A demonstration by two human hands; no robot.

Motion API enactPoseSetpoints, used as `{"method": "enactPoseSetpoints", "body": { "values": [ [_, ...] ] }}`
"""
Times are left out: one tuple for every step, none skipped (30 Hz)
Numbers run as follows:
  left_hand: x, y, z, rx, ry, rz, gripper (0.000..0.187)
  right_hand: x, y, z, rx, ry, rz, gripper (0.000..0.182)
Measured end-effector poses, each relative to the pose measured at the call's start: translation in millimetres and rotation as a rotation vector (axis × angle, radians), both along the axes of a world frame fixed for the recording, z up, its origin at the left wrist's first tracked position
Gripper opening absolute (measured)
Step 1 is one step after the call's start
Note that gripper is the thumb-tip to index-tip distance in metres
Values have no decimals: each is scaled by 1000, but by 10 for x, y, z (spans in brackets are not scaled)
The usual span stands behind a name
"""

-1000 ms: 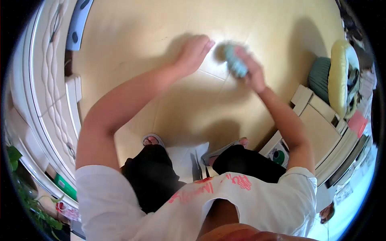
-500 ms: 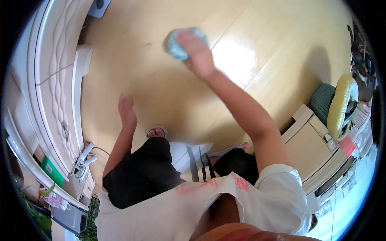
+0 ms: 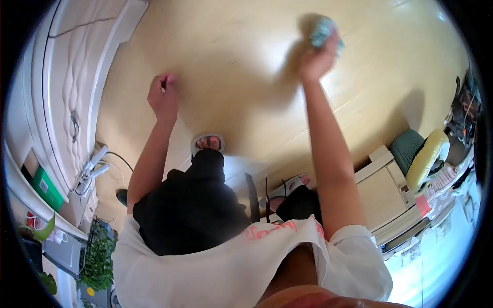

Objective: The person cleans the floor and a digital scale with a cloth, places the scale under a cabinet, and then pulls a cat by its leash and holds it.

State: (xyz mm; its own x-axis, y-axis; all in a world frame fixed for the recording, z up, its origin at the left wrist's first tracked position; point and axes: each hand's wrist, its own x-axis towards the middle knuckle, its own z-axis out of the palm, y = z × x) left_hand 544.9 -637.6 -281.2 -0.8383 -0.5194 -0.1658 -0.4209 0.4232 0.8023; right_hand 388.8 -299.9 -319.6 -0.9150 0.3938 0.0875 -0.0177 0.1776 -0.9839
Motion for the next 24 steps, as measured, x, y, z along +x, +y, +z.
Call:
{"method": "enactPoseSetpoints", "body": {
  "values": [
    [22,-65,-41,-119,46,16,11,124,-314,63,589,30,115,47],
    [49,-143,-64,-243,96,31,10,243,-648,107,598,62,245,53],
    [122,-231,-94,-339,79,110,9,363,-980,150,598,91,378,61],
    [216,-327,-165,-437,70,197,9,573,-1212,18,681,94,486,65],
    [340,-438,-223,-533,60,280,9,705,-1396,141,609,109,589,70],
    [505,-580,-272,-601,-14,295,13,794,-1491,207,614,107,636,70],
    [660,-708,-306,-615,-82,349,13,845,-1543,251,621,107,683,71],
    [795,-815,-332,-627,-147,406,14,819,-1518,308,546,83,700,68],
    [926,-904,-392,-636,-215,462,15,756,-1420,357,471,56,718,64],
    [1008,-963,-470,-671,-189,457,18,674,-1306,393,396,24,735,62],
    [1014,-998,-516,-692,-195,426,17,516,-1171,349,368,145,638,60],
    [1014,-1022,-545,-713,-207,397,17,283,-1040,318,374,172,560,56],
    [1063,-1024,-544,-736,-227,369,17,52,-909,290,379,198,482,52],
    [1124,-1008,-518,-729,-222,354,16,-180,-781,265,384,222,403,49],
    [1103,-1001,-506,-723,-202,339,15,-373,-797,444,426,-52,354,48],
    [1071,-1014,-500,-718,-173,321,15,-480,-839,357,542,109,383,48],
    [1087,-1015,-472,-706,-177,316,14,-555,-911,291,661,266,405,48],
    [1086,-1010,-443,-691,-176,305,13,-470,-1030,180,607,237,421,48],
    [1039,-1012,-436,-674,-168,293,12,-312,-1231,91,557,212,432,48],
    [1029,-1021,-467,-679,-146,300,14,-83,-1361,27,600,261,563,49],
    [1068,-1032,-518,-685,-128,312,15,162,-1474,8,640,307,699,50],
    [1082,-1034,-541,-696,-110,330,17,399,-1585,74,689,274,793,55],
    [1056,-1025,-529,-691,-84,358,16,568,-1646,170,733,240,886,59],
    [1029,-1015,-512,-689,-59,385,16,603,-1656,247,700,192,908,59]
  ]
}}
